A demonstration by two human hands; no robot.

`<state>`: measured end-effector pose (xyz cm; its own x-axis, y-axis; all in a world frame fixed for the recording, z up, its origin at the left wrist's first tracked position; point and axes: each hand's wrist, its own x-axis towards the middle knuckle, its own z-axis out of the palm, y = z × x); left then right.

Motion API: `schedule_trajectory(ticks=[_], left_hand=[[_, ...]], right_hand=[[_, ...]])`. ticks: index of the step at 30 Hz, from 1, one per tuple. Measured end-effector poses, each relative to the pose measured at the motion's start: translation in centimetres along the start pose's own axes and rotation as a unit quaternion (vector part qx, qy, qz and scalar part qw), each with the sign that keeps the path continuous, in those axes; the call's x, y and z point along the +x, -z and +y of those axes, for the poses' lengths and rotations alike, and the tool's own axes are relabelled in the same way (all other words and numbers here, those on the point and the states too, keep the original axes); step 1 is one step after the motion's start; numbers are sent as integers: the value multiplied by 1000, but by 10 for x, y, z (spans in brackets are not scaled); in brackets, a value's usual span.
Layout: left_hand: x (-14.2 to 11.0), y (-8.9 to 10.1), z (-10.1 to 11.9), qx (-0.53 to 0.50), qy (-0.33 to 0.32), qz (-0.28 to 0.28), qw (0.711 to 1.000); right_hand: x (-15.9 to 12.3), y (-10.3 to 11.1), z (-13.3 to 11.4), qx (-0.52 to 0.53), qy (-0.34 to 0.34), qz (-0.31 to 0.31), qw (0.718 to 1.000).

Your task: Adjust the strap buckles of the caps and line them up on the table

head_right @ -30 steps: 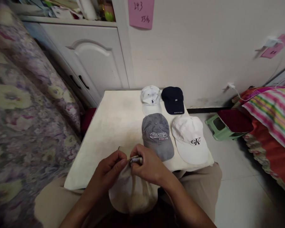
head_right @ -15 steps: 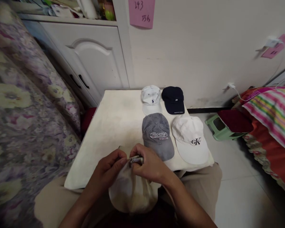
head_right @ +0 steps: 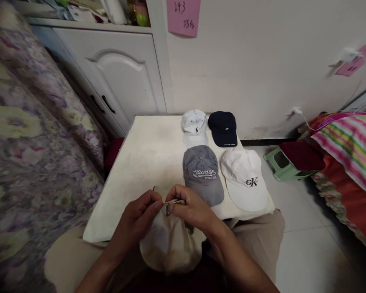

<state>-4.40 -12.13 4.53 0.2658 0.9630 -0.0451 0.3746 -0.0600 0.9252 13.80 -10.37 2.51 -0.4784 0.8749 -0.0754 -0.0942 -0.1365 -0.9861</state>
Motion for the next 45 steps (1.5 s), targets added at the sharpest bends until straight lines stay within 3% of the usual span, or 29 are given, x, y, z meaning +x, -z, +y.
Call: schedule_trajectory(ticks=[7, 11, 17, 21, 27, 35, 45], left_hand=[[2, 0, -1, -12, 2, -2, 1000], [1, 0, 0, -33, 24, -2, 999], [2, -1, -3, -47, 18, -21, 999], [2, 5, -8, -43, 21, -26, 998], [1, 10, -5, -27, 8, -93, 995], [-3, 5, -7, -6, -6, -47, 999], [-1, -3, -7, 14, -47, -28, 998]], right_hand=[[1, -3, 2, -83, -9, 43, 996], [0, 1, 5, -27, -17, 14, 999], [0, -2, 8, -3, -9, 20, 1000], [-2, -1, 9, 94, -19, 10, 995], [-3, 9, 6, 88, -5, -15, 996], [-6, 10, 1, 39, -36, -57, 997], [-2, 2, 7, -4, -46, -4, 999]])
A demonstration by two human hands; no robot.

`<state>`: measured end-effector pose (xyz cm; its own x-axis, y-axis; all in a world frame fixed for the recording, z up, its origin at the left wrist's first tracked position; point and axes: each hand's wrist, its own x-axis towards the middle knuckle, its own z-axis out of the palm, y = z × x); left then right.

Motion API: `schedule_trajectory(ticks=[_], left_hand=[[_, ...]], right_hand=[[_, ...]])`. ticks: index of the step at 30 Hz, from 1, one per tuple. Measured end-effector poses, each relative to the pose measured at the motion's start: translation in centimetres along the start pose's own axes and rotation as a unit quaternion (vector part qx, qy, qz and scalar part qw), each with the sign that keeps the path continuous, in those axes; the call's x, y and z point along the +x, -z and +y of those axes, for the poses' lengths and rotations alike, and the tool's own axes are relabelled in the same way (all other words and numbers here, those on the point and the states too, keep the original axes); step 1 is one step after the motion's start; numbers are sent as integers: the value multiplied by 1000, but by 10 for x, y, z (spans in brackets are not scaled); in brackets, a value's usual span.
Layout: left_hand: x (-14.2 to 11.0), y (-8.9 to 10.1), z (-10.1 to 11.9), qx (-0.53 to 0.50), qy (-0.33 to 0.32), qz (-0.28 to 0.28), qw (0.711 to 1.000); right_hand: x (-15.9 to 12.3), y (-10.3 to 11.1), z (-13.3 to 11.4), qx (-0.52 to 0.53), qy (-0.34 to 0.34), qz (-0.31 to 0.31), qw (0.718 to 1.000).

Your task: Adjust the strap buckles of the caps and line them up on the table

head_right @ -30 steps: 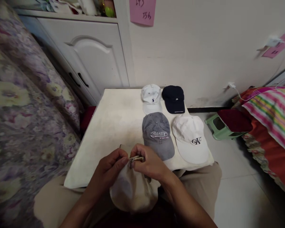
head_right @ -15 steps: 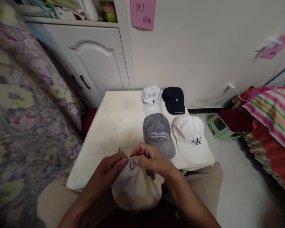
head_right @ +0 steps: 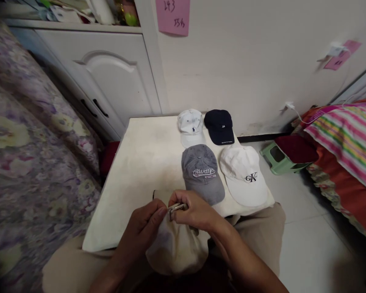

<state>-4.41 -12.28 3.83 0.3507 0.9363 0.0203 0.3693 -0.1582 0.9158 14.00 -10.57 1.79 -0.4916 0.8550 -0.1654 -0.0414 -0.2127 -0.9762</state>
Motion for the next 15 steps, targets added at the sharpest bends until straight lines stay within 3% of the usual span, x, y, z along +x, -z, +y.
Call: schedule_trajectory(ticks=[7, 15], left_hand=[[4, 16, -10, -61, 45, -28, 997], [5, 18, -14, -65, 32, -35, 997]], right_hand=[[3, 0, 0, 102, -8, -15, 995], [10, -20, -8, 39, -10, 46, 998]])
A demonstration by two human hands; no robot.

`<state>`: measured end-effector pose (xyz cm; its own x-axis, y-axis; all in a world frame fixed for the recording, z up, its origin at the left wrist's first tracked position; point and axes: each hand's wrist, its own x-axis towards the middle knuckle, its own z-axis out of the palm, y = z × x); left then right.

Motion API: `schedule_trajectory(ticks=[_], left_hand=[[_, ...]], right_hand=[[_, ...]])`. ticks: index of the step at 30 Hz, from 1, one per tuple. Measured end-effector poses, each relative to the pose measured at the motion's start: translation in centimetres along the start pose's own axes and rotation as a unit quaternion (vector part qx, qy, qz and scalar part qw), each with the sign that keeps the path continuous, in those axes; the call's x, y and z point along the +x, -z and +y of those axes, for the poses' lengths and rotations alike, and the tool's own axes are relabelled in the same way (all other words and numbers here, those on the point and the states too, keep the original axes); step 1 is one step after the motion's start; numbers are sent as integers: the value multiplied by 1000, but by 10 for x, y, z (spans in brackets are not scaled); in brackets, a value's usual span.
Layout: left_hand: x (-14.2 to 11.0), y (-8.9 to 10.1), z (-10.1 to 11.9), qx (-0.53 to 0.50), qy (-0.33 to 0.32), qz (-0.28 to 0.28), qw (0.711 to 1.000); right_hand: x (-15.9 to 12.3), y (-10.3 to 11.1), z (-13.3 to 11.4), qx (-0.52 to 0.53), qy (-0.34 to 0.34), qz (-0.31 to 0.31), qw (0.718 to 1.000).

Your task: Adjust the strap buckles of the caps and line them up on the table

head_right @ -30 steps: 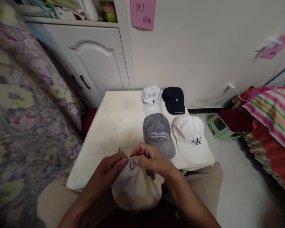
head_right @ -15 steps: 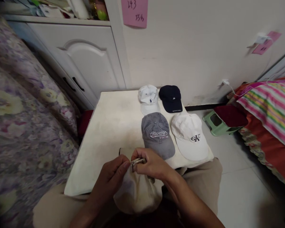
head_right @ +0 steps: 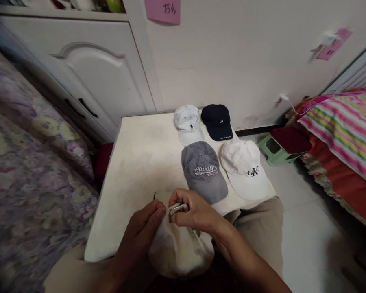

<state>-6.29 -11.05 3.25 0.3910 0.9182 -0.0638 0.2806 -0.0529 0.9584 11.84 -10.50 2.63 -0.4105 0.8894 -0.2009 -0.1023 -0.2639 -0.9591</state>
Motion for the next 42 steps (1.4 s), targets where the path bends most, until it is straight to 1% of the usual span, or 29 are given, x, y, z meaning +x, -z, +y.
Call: schedule_trajectory(ticks=[2, 6, 9, 12, 14, 16, 19, 24, 27, 30, 33, 37, 42], left_hand=[[0, 2, -1, 5, 0, -2, 1000], [-1, 9, -2, 10, 11, -13, 1000], [-1, 12, -1, 10, 23, -24, 999], [-1, 10, 1, -2, 37, -60, 997], [0, 7, 3, -11, 35, -96, 995], [1, 2, 4, -24, 32, -116, 992], [2, -6, 3, -59, 43, -113, 991], [-1, -9, 2, -118, 78, -99, 985], [-4, -7, 4, -114, 83, -126, 982], [-6, -7, 7, -91, 68, -164, 980], [-7, -9, 8, -86, 58, -166, 981], [-10, -13, 5, -101, 53, -156, 981], [-15, -15, 0, -149, 91, -141, 974]], right_hand=[[-1, 0, -1, -1, 5, 3, 1000], [-5, 11, 0, 41, 18, -48, 998], [-8, 21, 1, 61, 26, -64, 996], [-10, 26, 1, 61, 35, -65, 995], [-13, 27, -1, 50, 41, -69, 995], [-15, 28, -2, 32, 52, -72, 995], [-19, 30, -2, 16, 72, -72, 995], [-26, 40, 2, 62, 60, -62, 994], [-31, 42, 4, 62, 65, -50, 995], [-33, 40, 7, 63, 77, -32, 995], [-35, 37, 11, 58, 93, -17, 994], [-36, 36, 15, 42, 97, -16, 994], [-38, 36, 17, 27, 93, -9, 995]])
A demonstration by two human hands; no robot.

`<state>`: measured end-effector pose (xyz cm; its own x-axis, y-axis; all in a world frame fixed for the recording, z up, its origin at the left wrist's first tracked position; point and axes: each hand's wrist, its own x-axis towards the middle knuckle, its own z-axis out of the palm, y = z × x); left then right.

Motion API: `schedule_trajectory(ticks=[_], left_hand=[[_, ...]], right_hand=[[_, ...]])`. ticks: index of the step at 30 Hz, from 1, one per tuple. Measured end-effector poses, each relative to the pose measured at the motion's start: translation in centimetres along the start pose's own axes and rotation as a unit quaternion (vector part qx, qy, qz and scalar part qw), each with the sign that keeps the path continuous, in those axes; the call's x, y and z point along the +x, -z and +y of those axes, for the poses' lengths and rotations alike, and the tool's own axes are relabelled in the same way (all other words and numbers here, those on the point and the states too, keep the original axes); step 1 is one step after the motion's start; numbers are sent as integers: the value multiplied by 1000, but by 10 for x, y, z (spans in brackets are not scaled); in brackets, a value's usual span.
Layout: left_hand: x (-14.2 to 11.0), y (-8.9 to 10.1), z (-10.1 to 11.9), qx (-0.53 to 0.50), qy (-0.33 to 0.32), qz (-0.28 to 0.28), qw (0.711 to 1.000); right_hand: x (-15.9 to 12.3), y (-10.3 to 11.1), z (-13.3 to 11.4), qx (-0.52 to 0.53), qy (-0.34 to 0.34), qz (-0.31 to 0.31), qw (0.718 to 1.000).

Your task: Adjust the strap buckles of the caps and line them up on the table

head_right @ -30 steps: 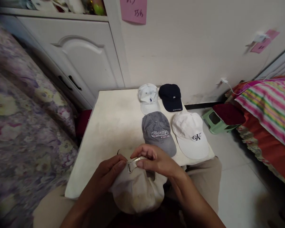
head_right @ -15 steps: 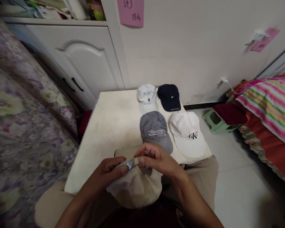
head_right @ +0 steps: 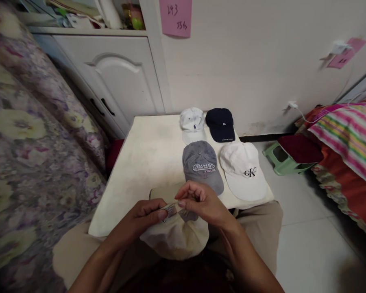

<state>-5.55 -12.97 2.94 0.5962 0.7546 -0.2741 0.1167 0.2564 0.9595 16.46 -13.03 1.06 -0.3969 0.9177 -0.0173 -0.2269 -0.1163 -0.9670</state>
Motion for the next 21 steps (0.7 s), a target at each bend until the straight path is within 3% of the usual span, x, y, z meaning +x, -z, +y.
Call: schedule_trajectory(ticks=[6, 14, 18, 21], left_hand=[[-2, -3, -1, 1, -4, 22, 1000], [0, -17, 8, 121, -38, 13, 992], [-3, -23, 0, 107, -31, 29, 993], [-6, -25, -4, 108, -39, 33, 993]], right_hand=[[-2, 0, 4, -27, -11, 23, 999], [-9, -9, 0, -95, 14, 18, 995], [-14, -8, -17, -160, 118, 39, 979], [-34, -6, -38, -80, 148, -3, 986]])
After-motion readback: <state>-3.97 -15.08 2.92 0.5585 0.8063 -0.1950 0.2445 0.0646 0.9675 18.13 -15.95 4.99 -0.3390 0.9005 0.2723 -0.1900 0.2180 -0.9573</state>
